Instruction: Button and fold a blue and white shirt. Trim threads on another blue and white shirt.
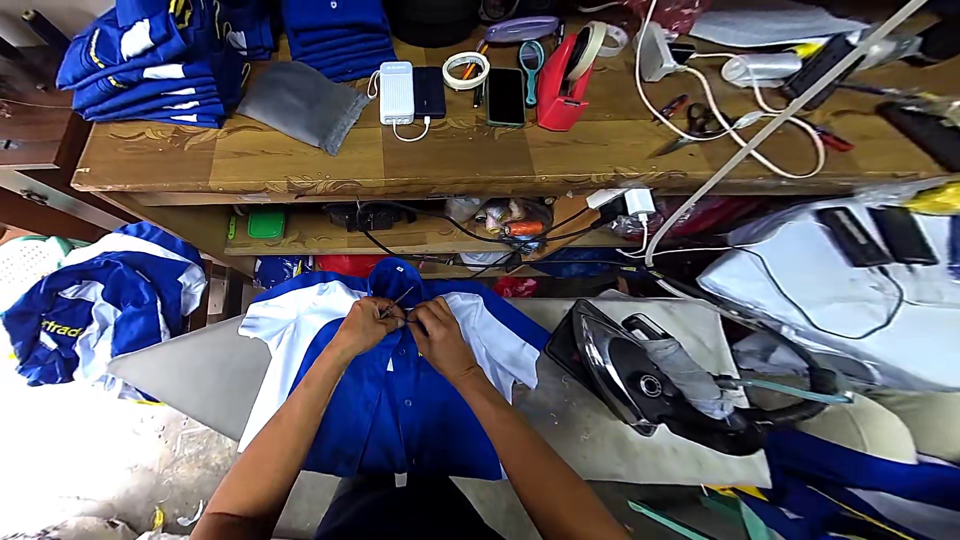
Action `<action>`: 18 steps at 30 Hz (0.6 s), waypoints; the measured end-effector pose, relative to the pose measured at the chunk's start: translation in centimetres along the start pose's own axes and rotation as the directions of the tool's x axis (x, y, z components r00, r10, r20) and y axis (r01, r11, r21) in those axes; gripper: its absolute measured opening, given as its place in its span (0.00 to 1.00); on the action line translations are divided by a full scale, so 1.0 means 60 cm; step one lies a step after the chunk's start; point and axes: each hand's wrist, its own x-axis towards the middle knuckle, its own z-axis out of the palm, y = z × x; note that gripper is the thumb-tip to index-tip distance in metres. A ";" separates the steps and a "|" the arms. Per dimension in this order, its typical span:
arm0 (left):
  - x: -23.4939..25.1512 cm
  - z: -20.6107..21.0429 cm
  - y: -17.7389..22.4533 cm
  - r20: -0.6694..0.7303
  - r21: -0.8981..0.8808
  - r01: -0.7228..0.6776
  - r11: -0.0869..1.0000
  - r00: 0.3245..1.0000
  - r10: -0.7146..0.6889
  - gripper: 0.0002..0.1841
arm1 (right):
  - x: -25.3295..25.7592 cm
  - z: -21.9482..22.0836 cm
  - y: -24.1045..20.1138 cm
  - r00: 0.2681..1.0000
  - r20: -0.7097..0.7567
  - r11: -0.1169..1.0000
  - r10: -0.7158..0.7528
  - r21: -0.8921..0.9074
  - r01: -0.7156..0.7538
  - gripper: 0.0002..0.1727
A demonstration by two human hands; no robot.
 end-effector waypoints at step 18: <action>-0.015 0.002 0.003 0.002 -0.447 0.097 0.889 0.994 -0.107 0.07 | -0.005 0.009 -0.015 0.997 -0.076 0.999 -0.028 0.029 0.030 0.08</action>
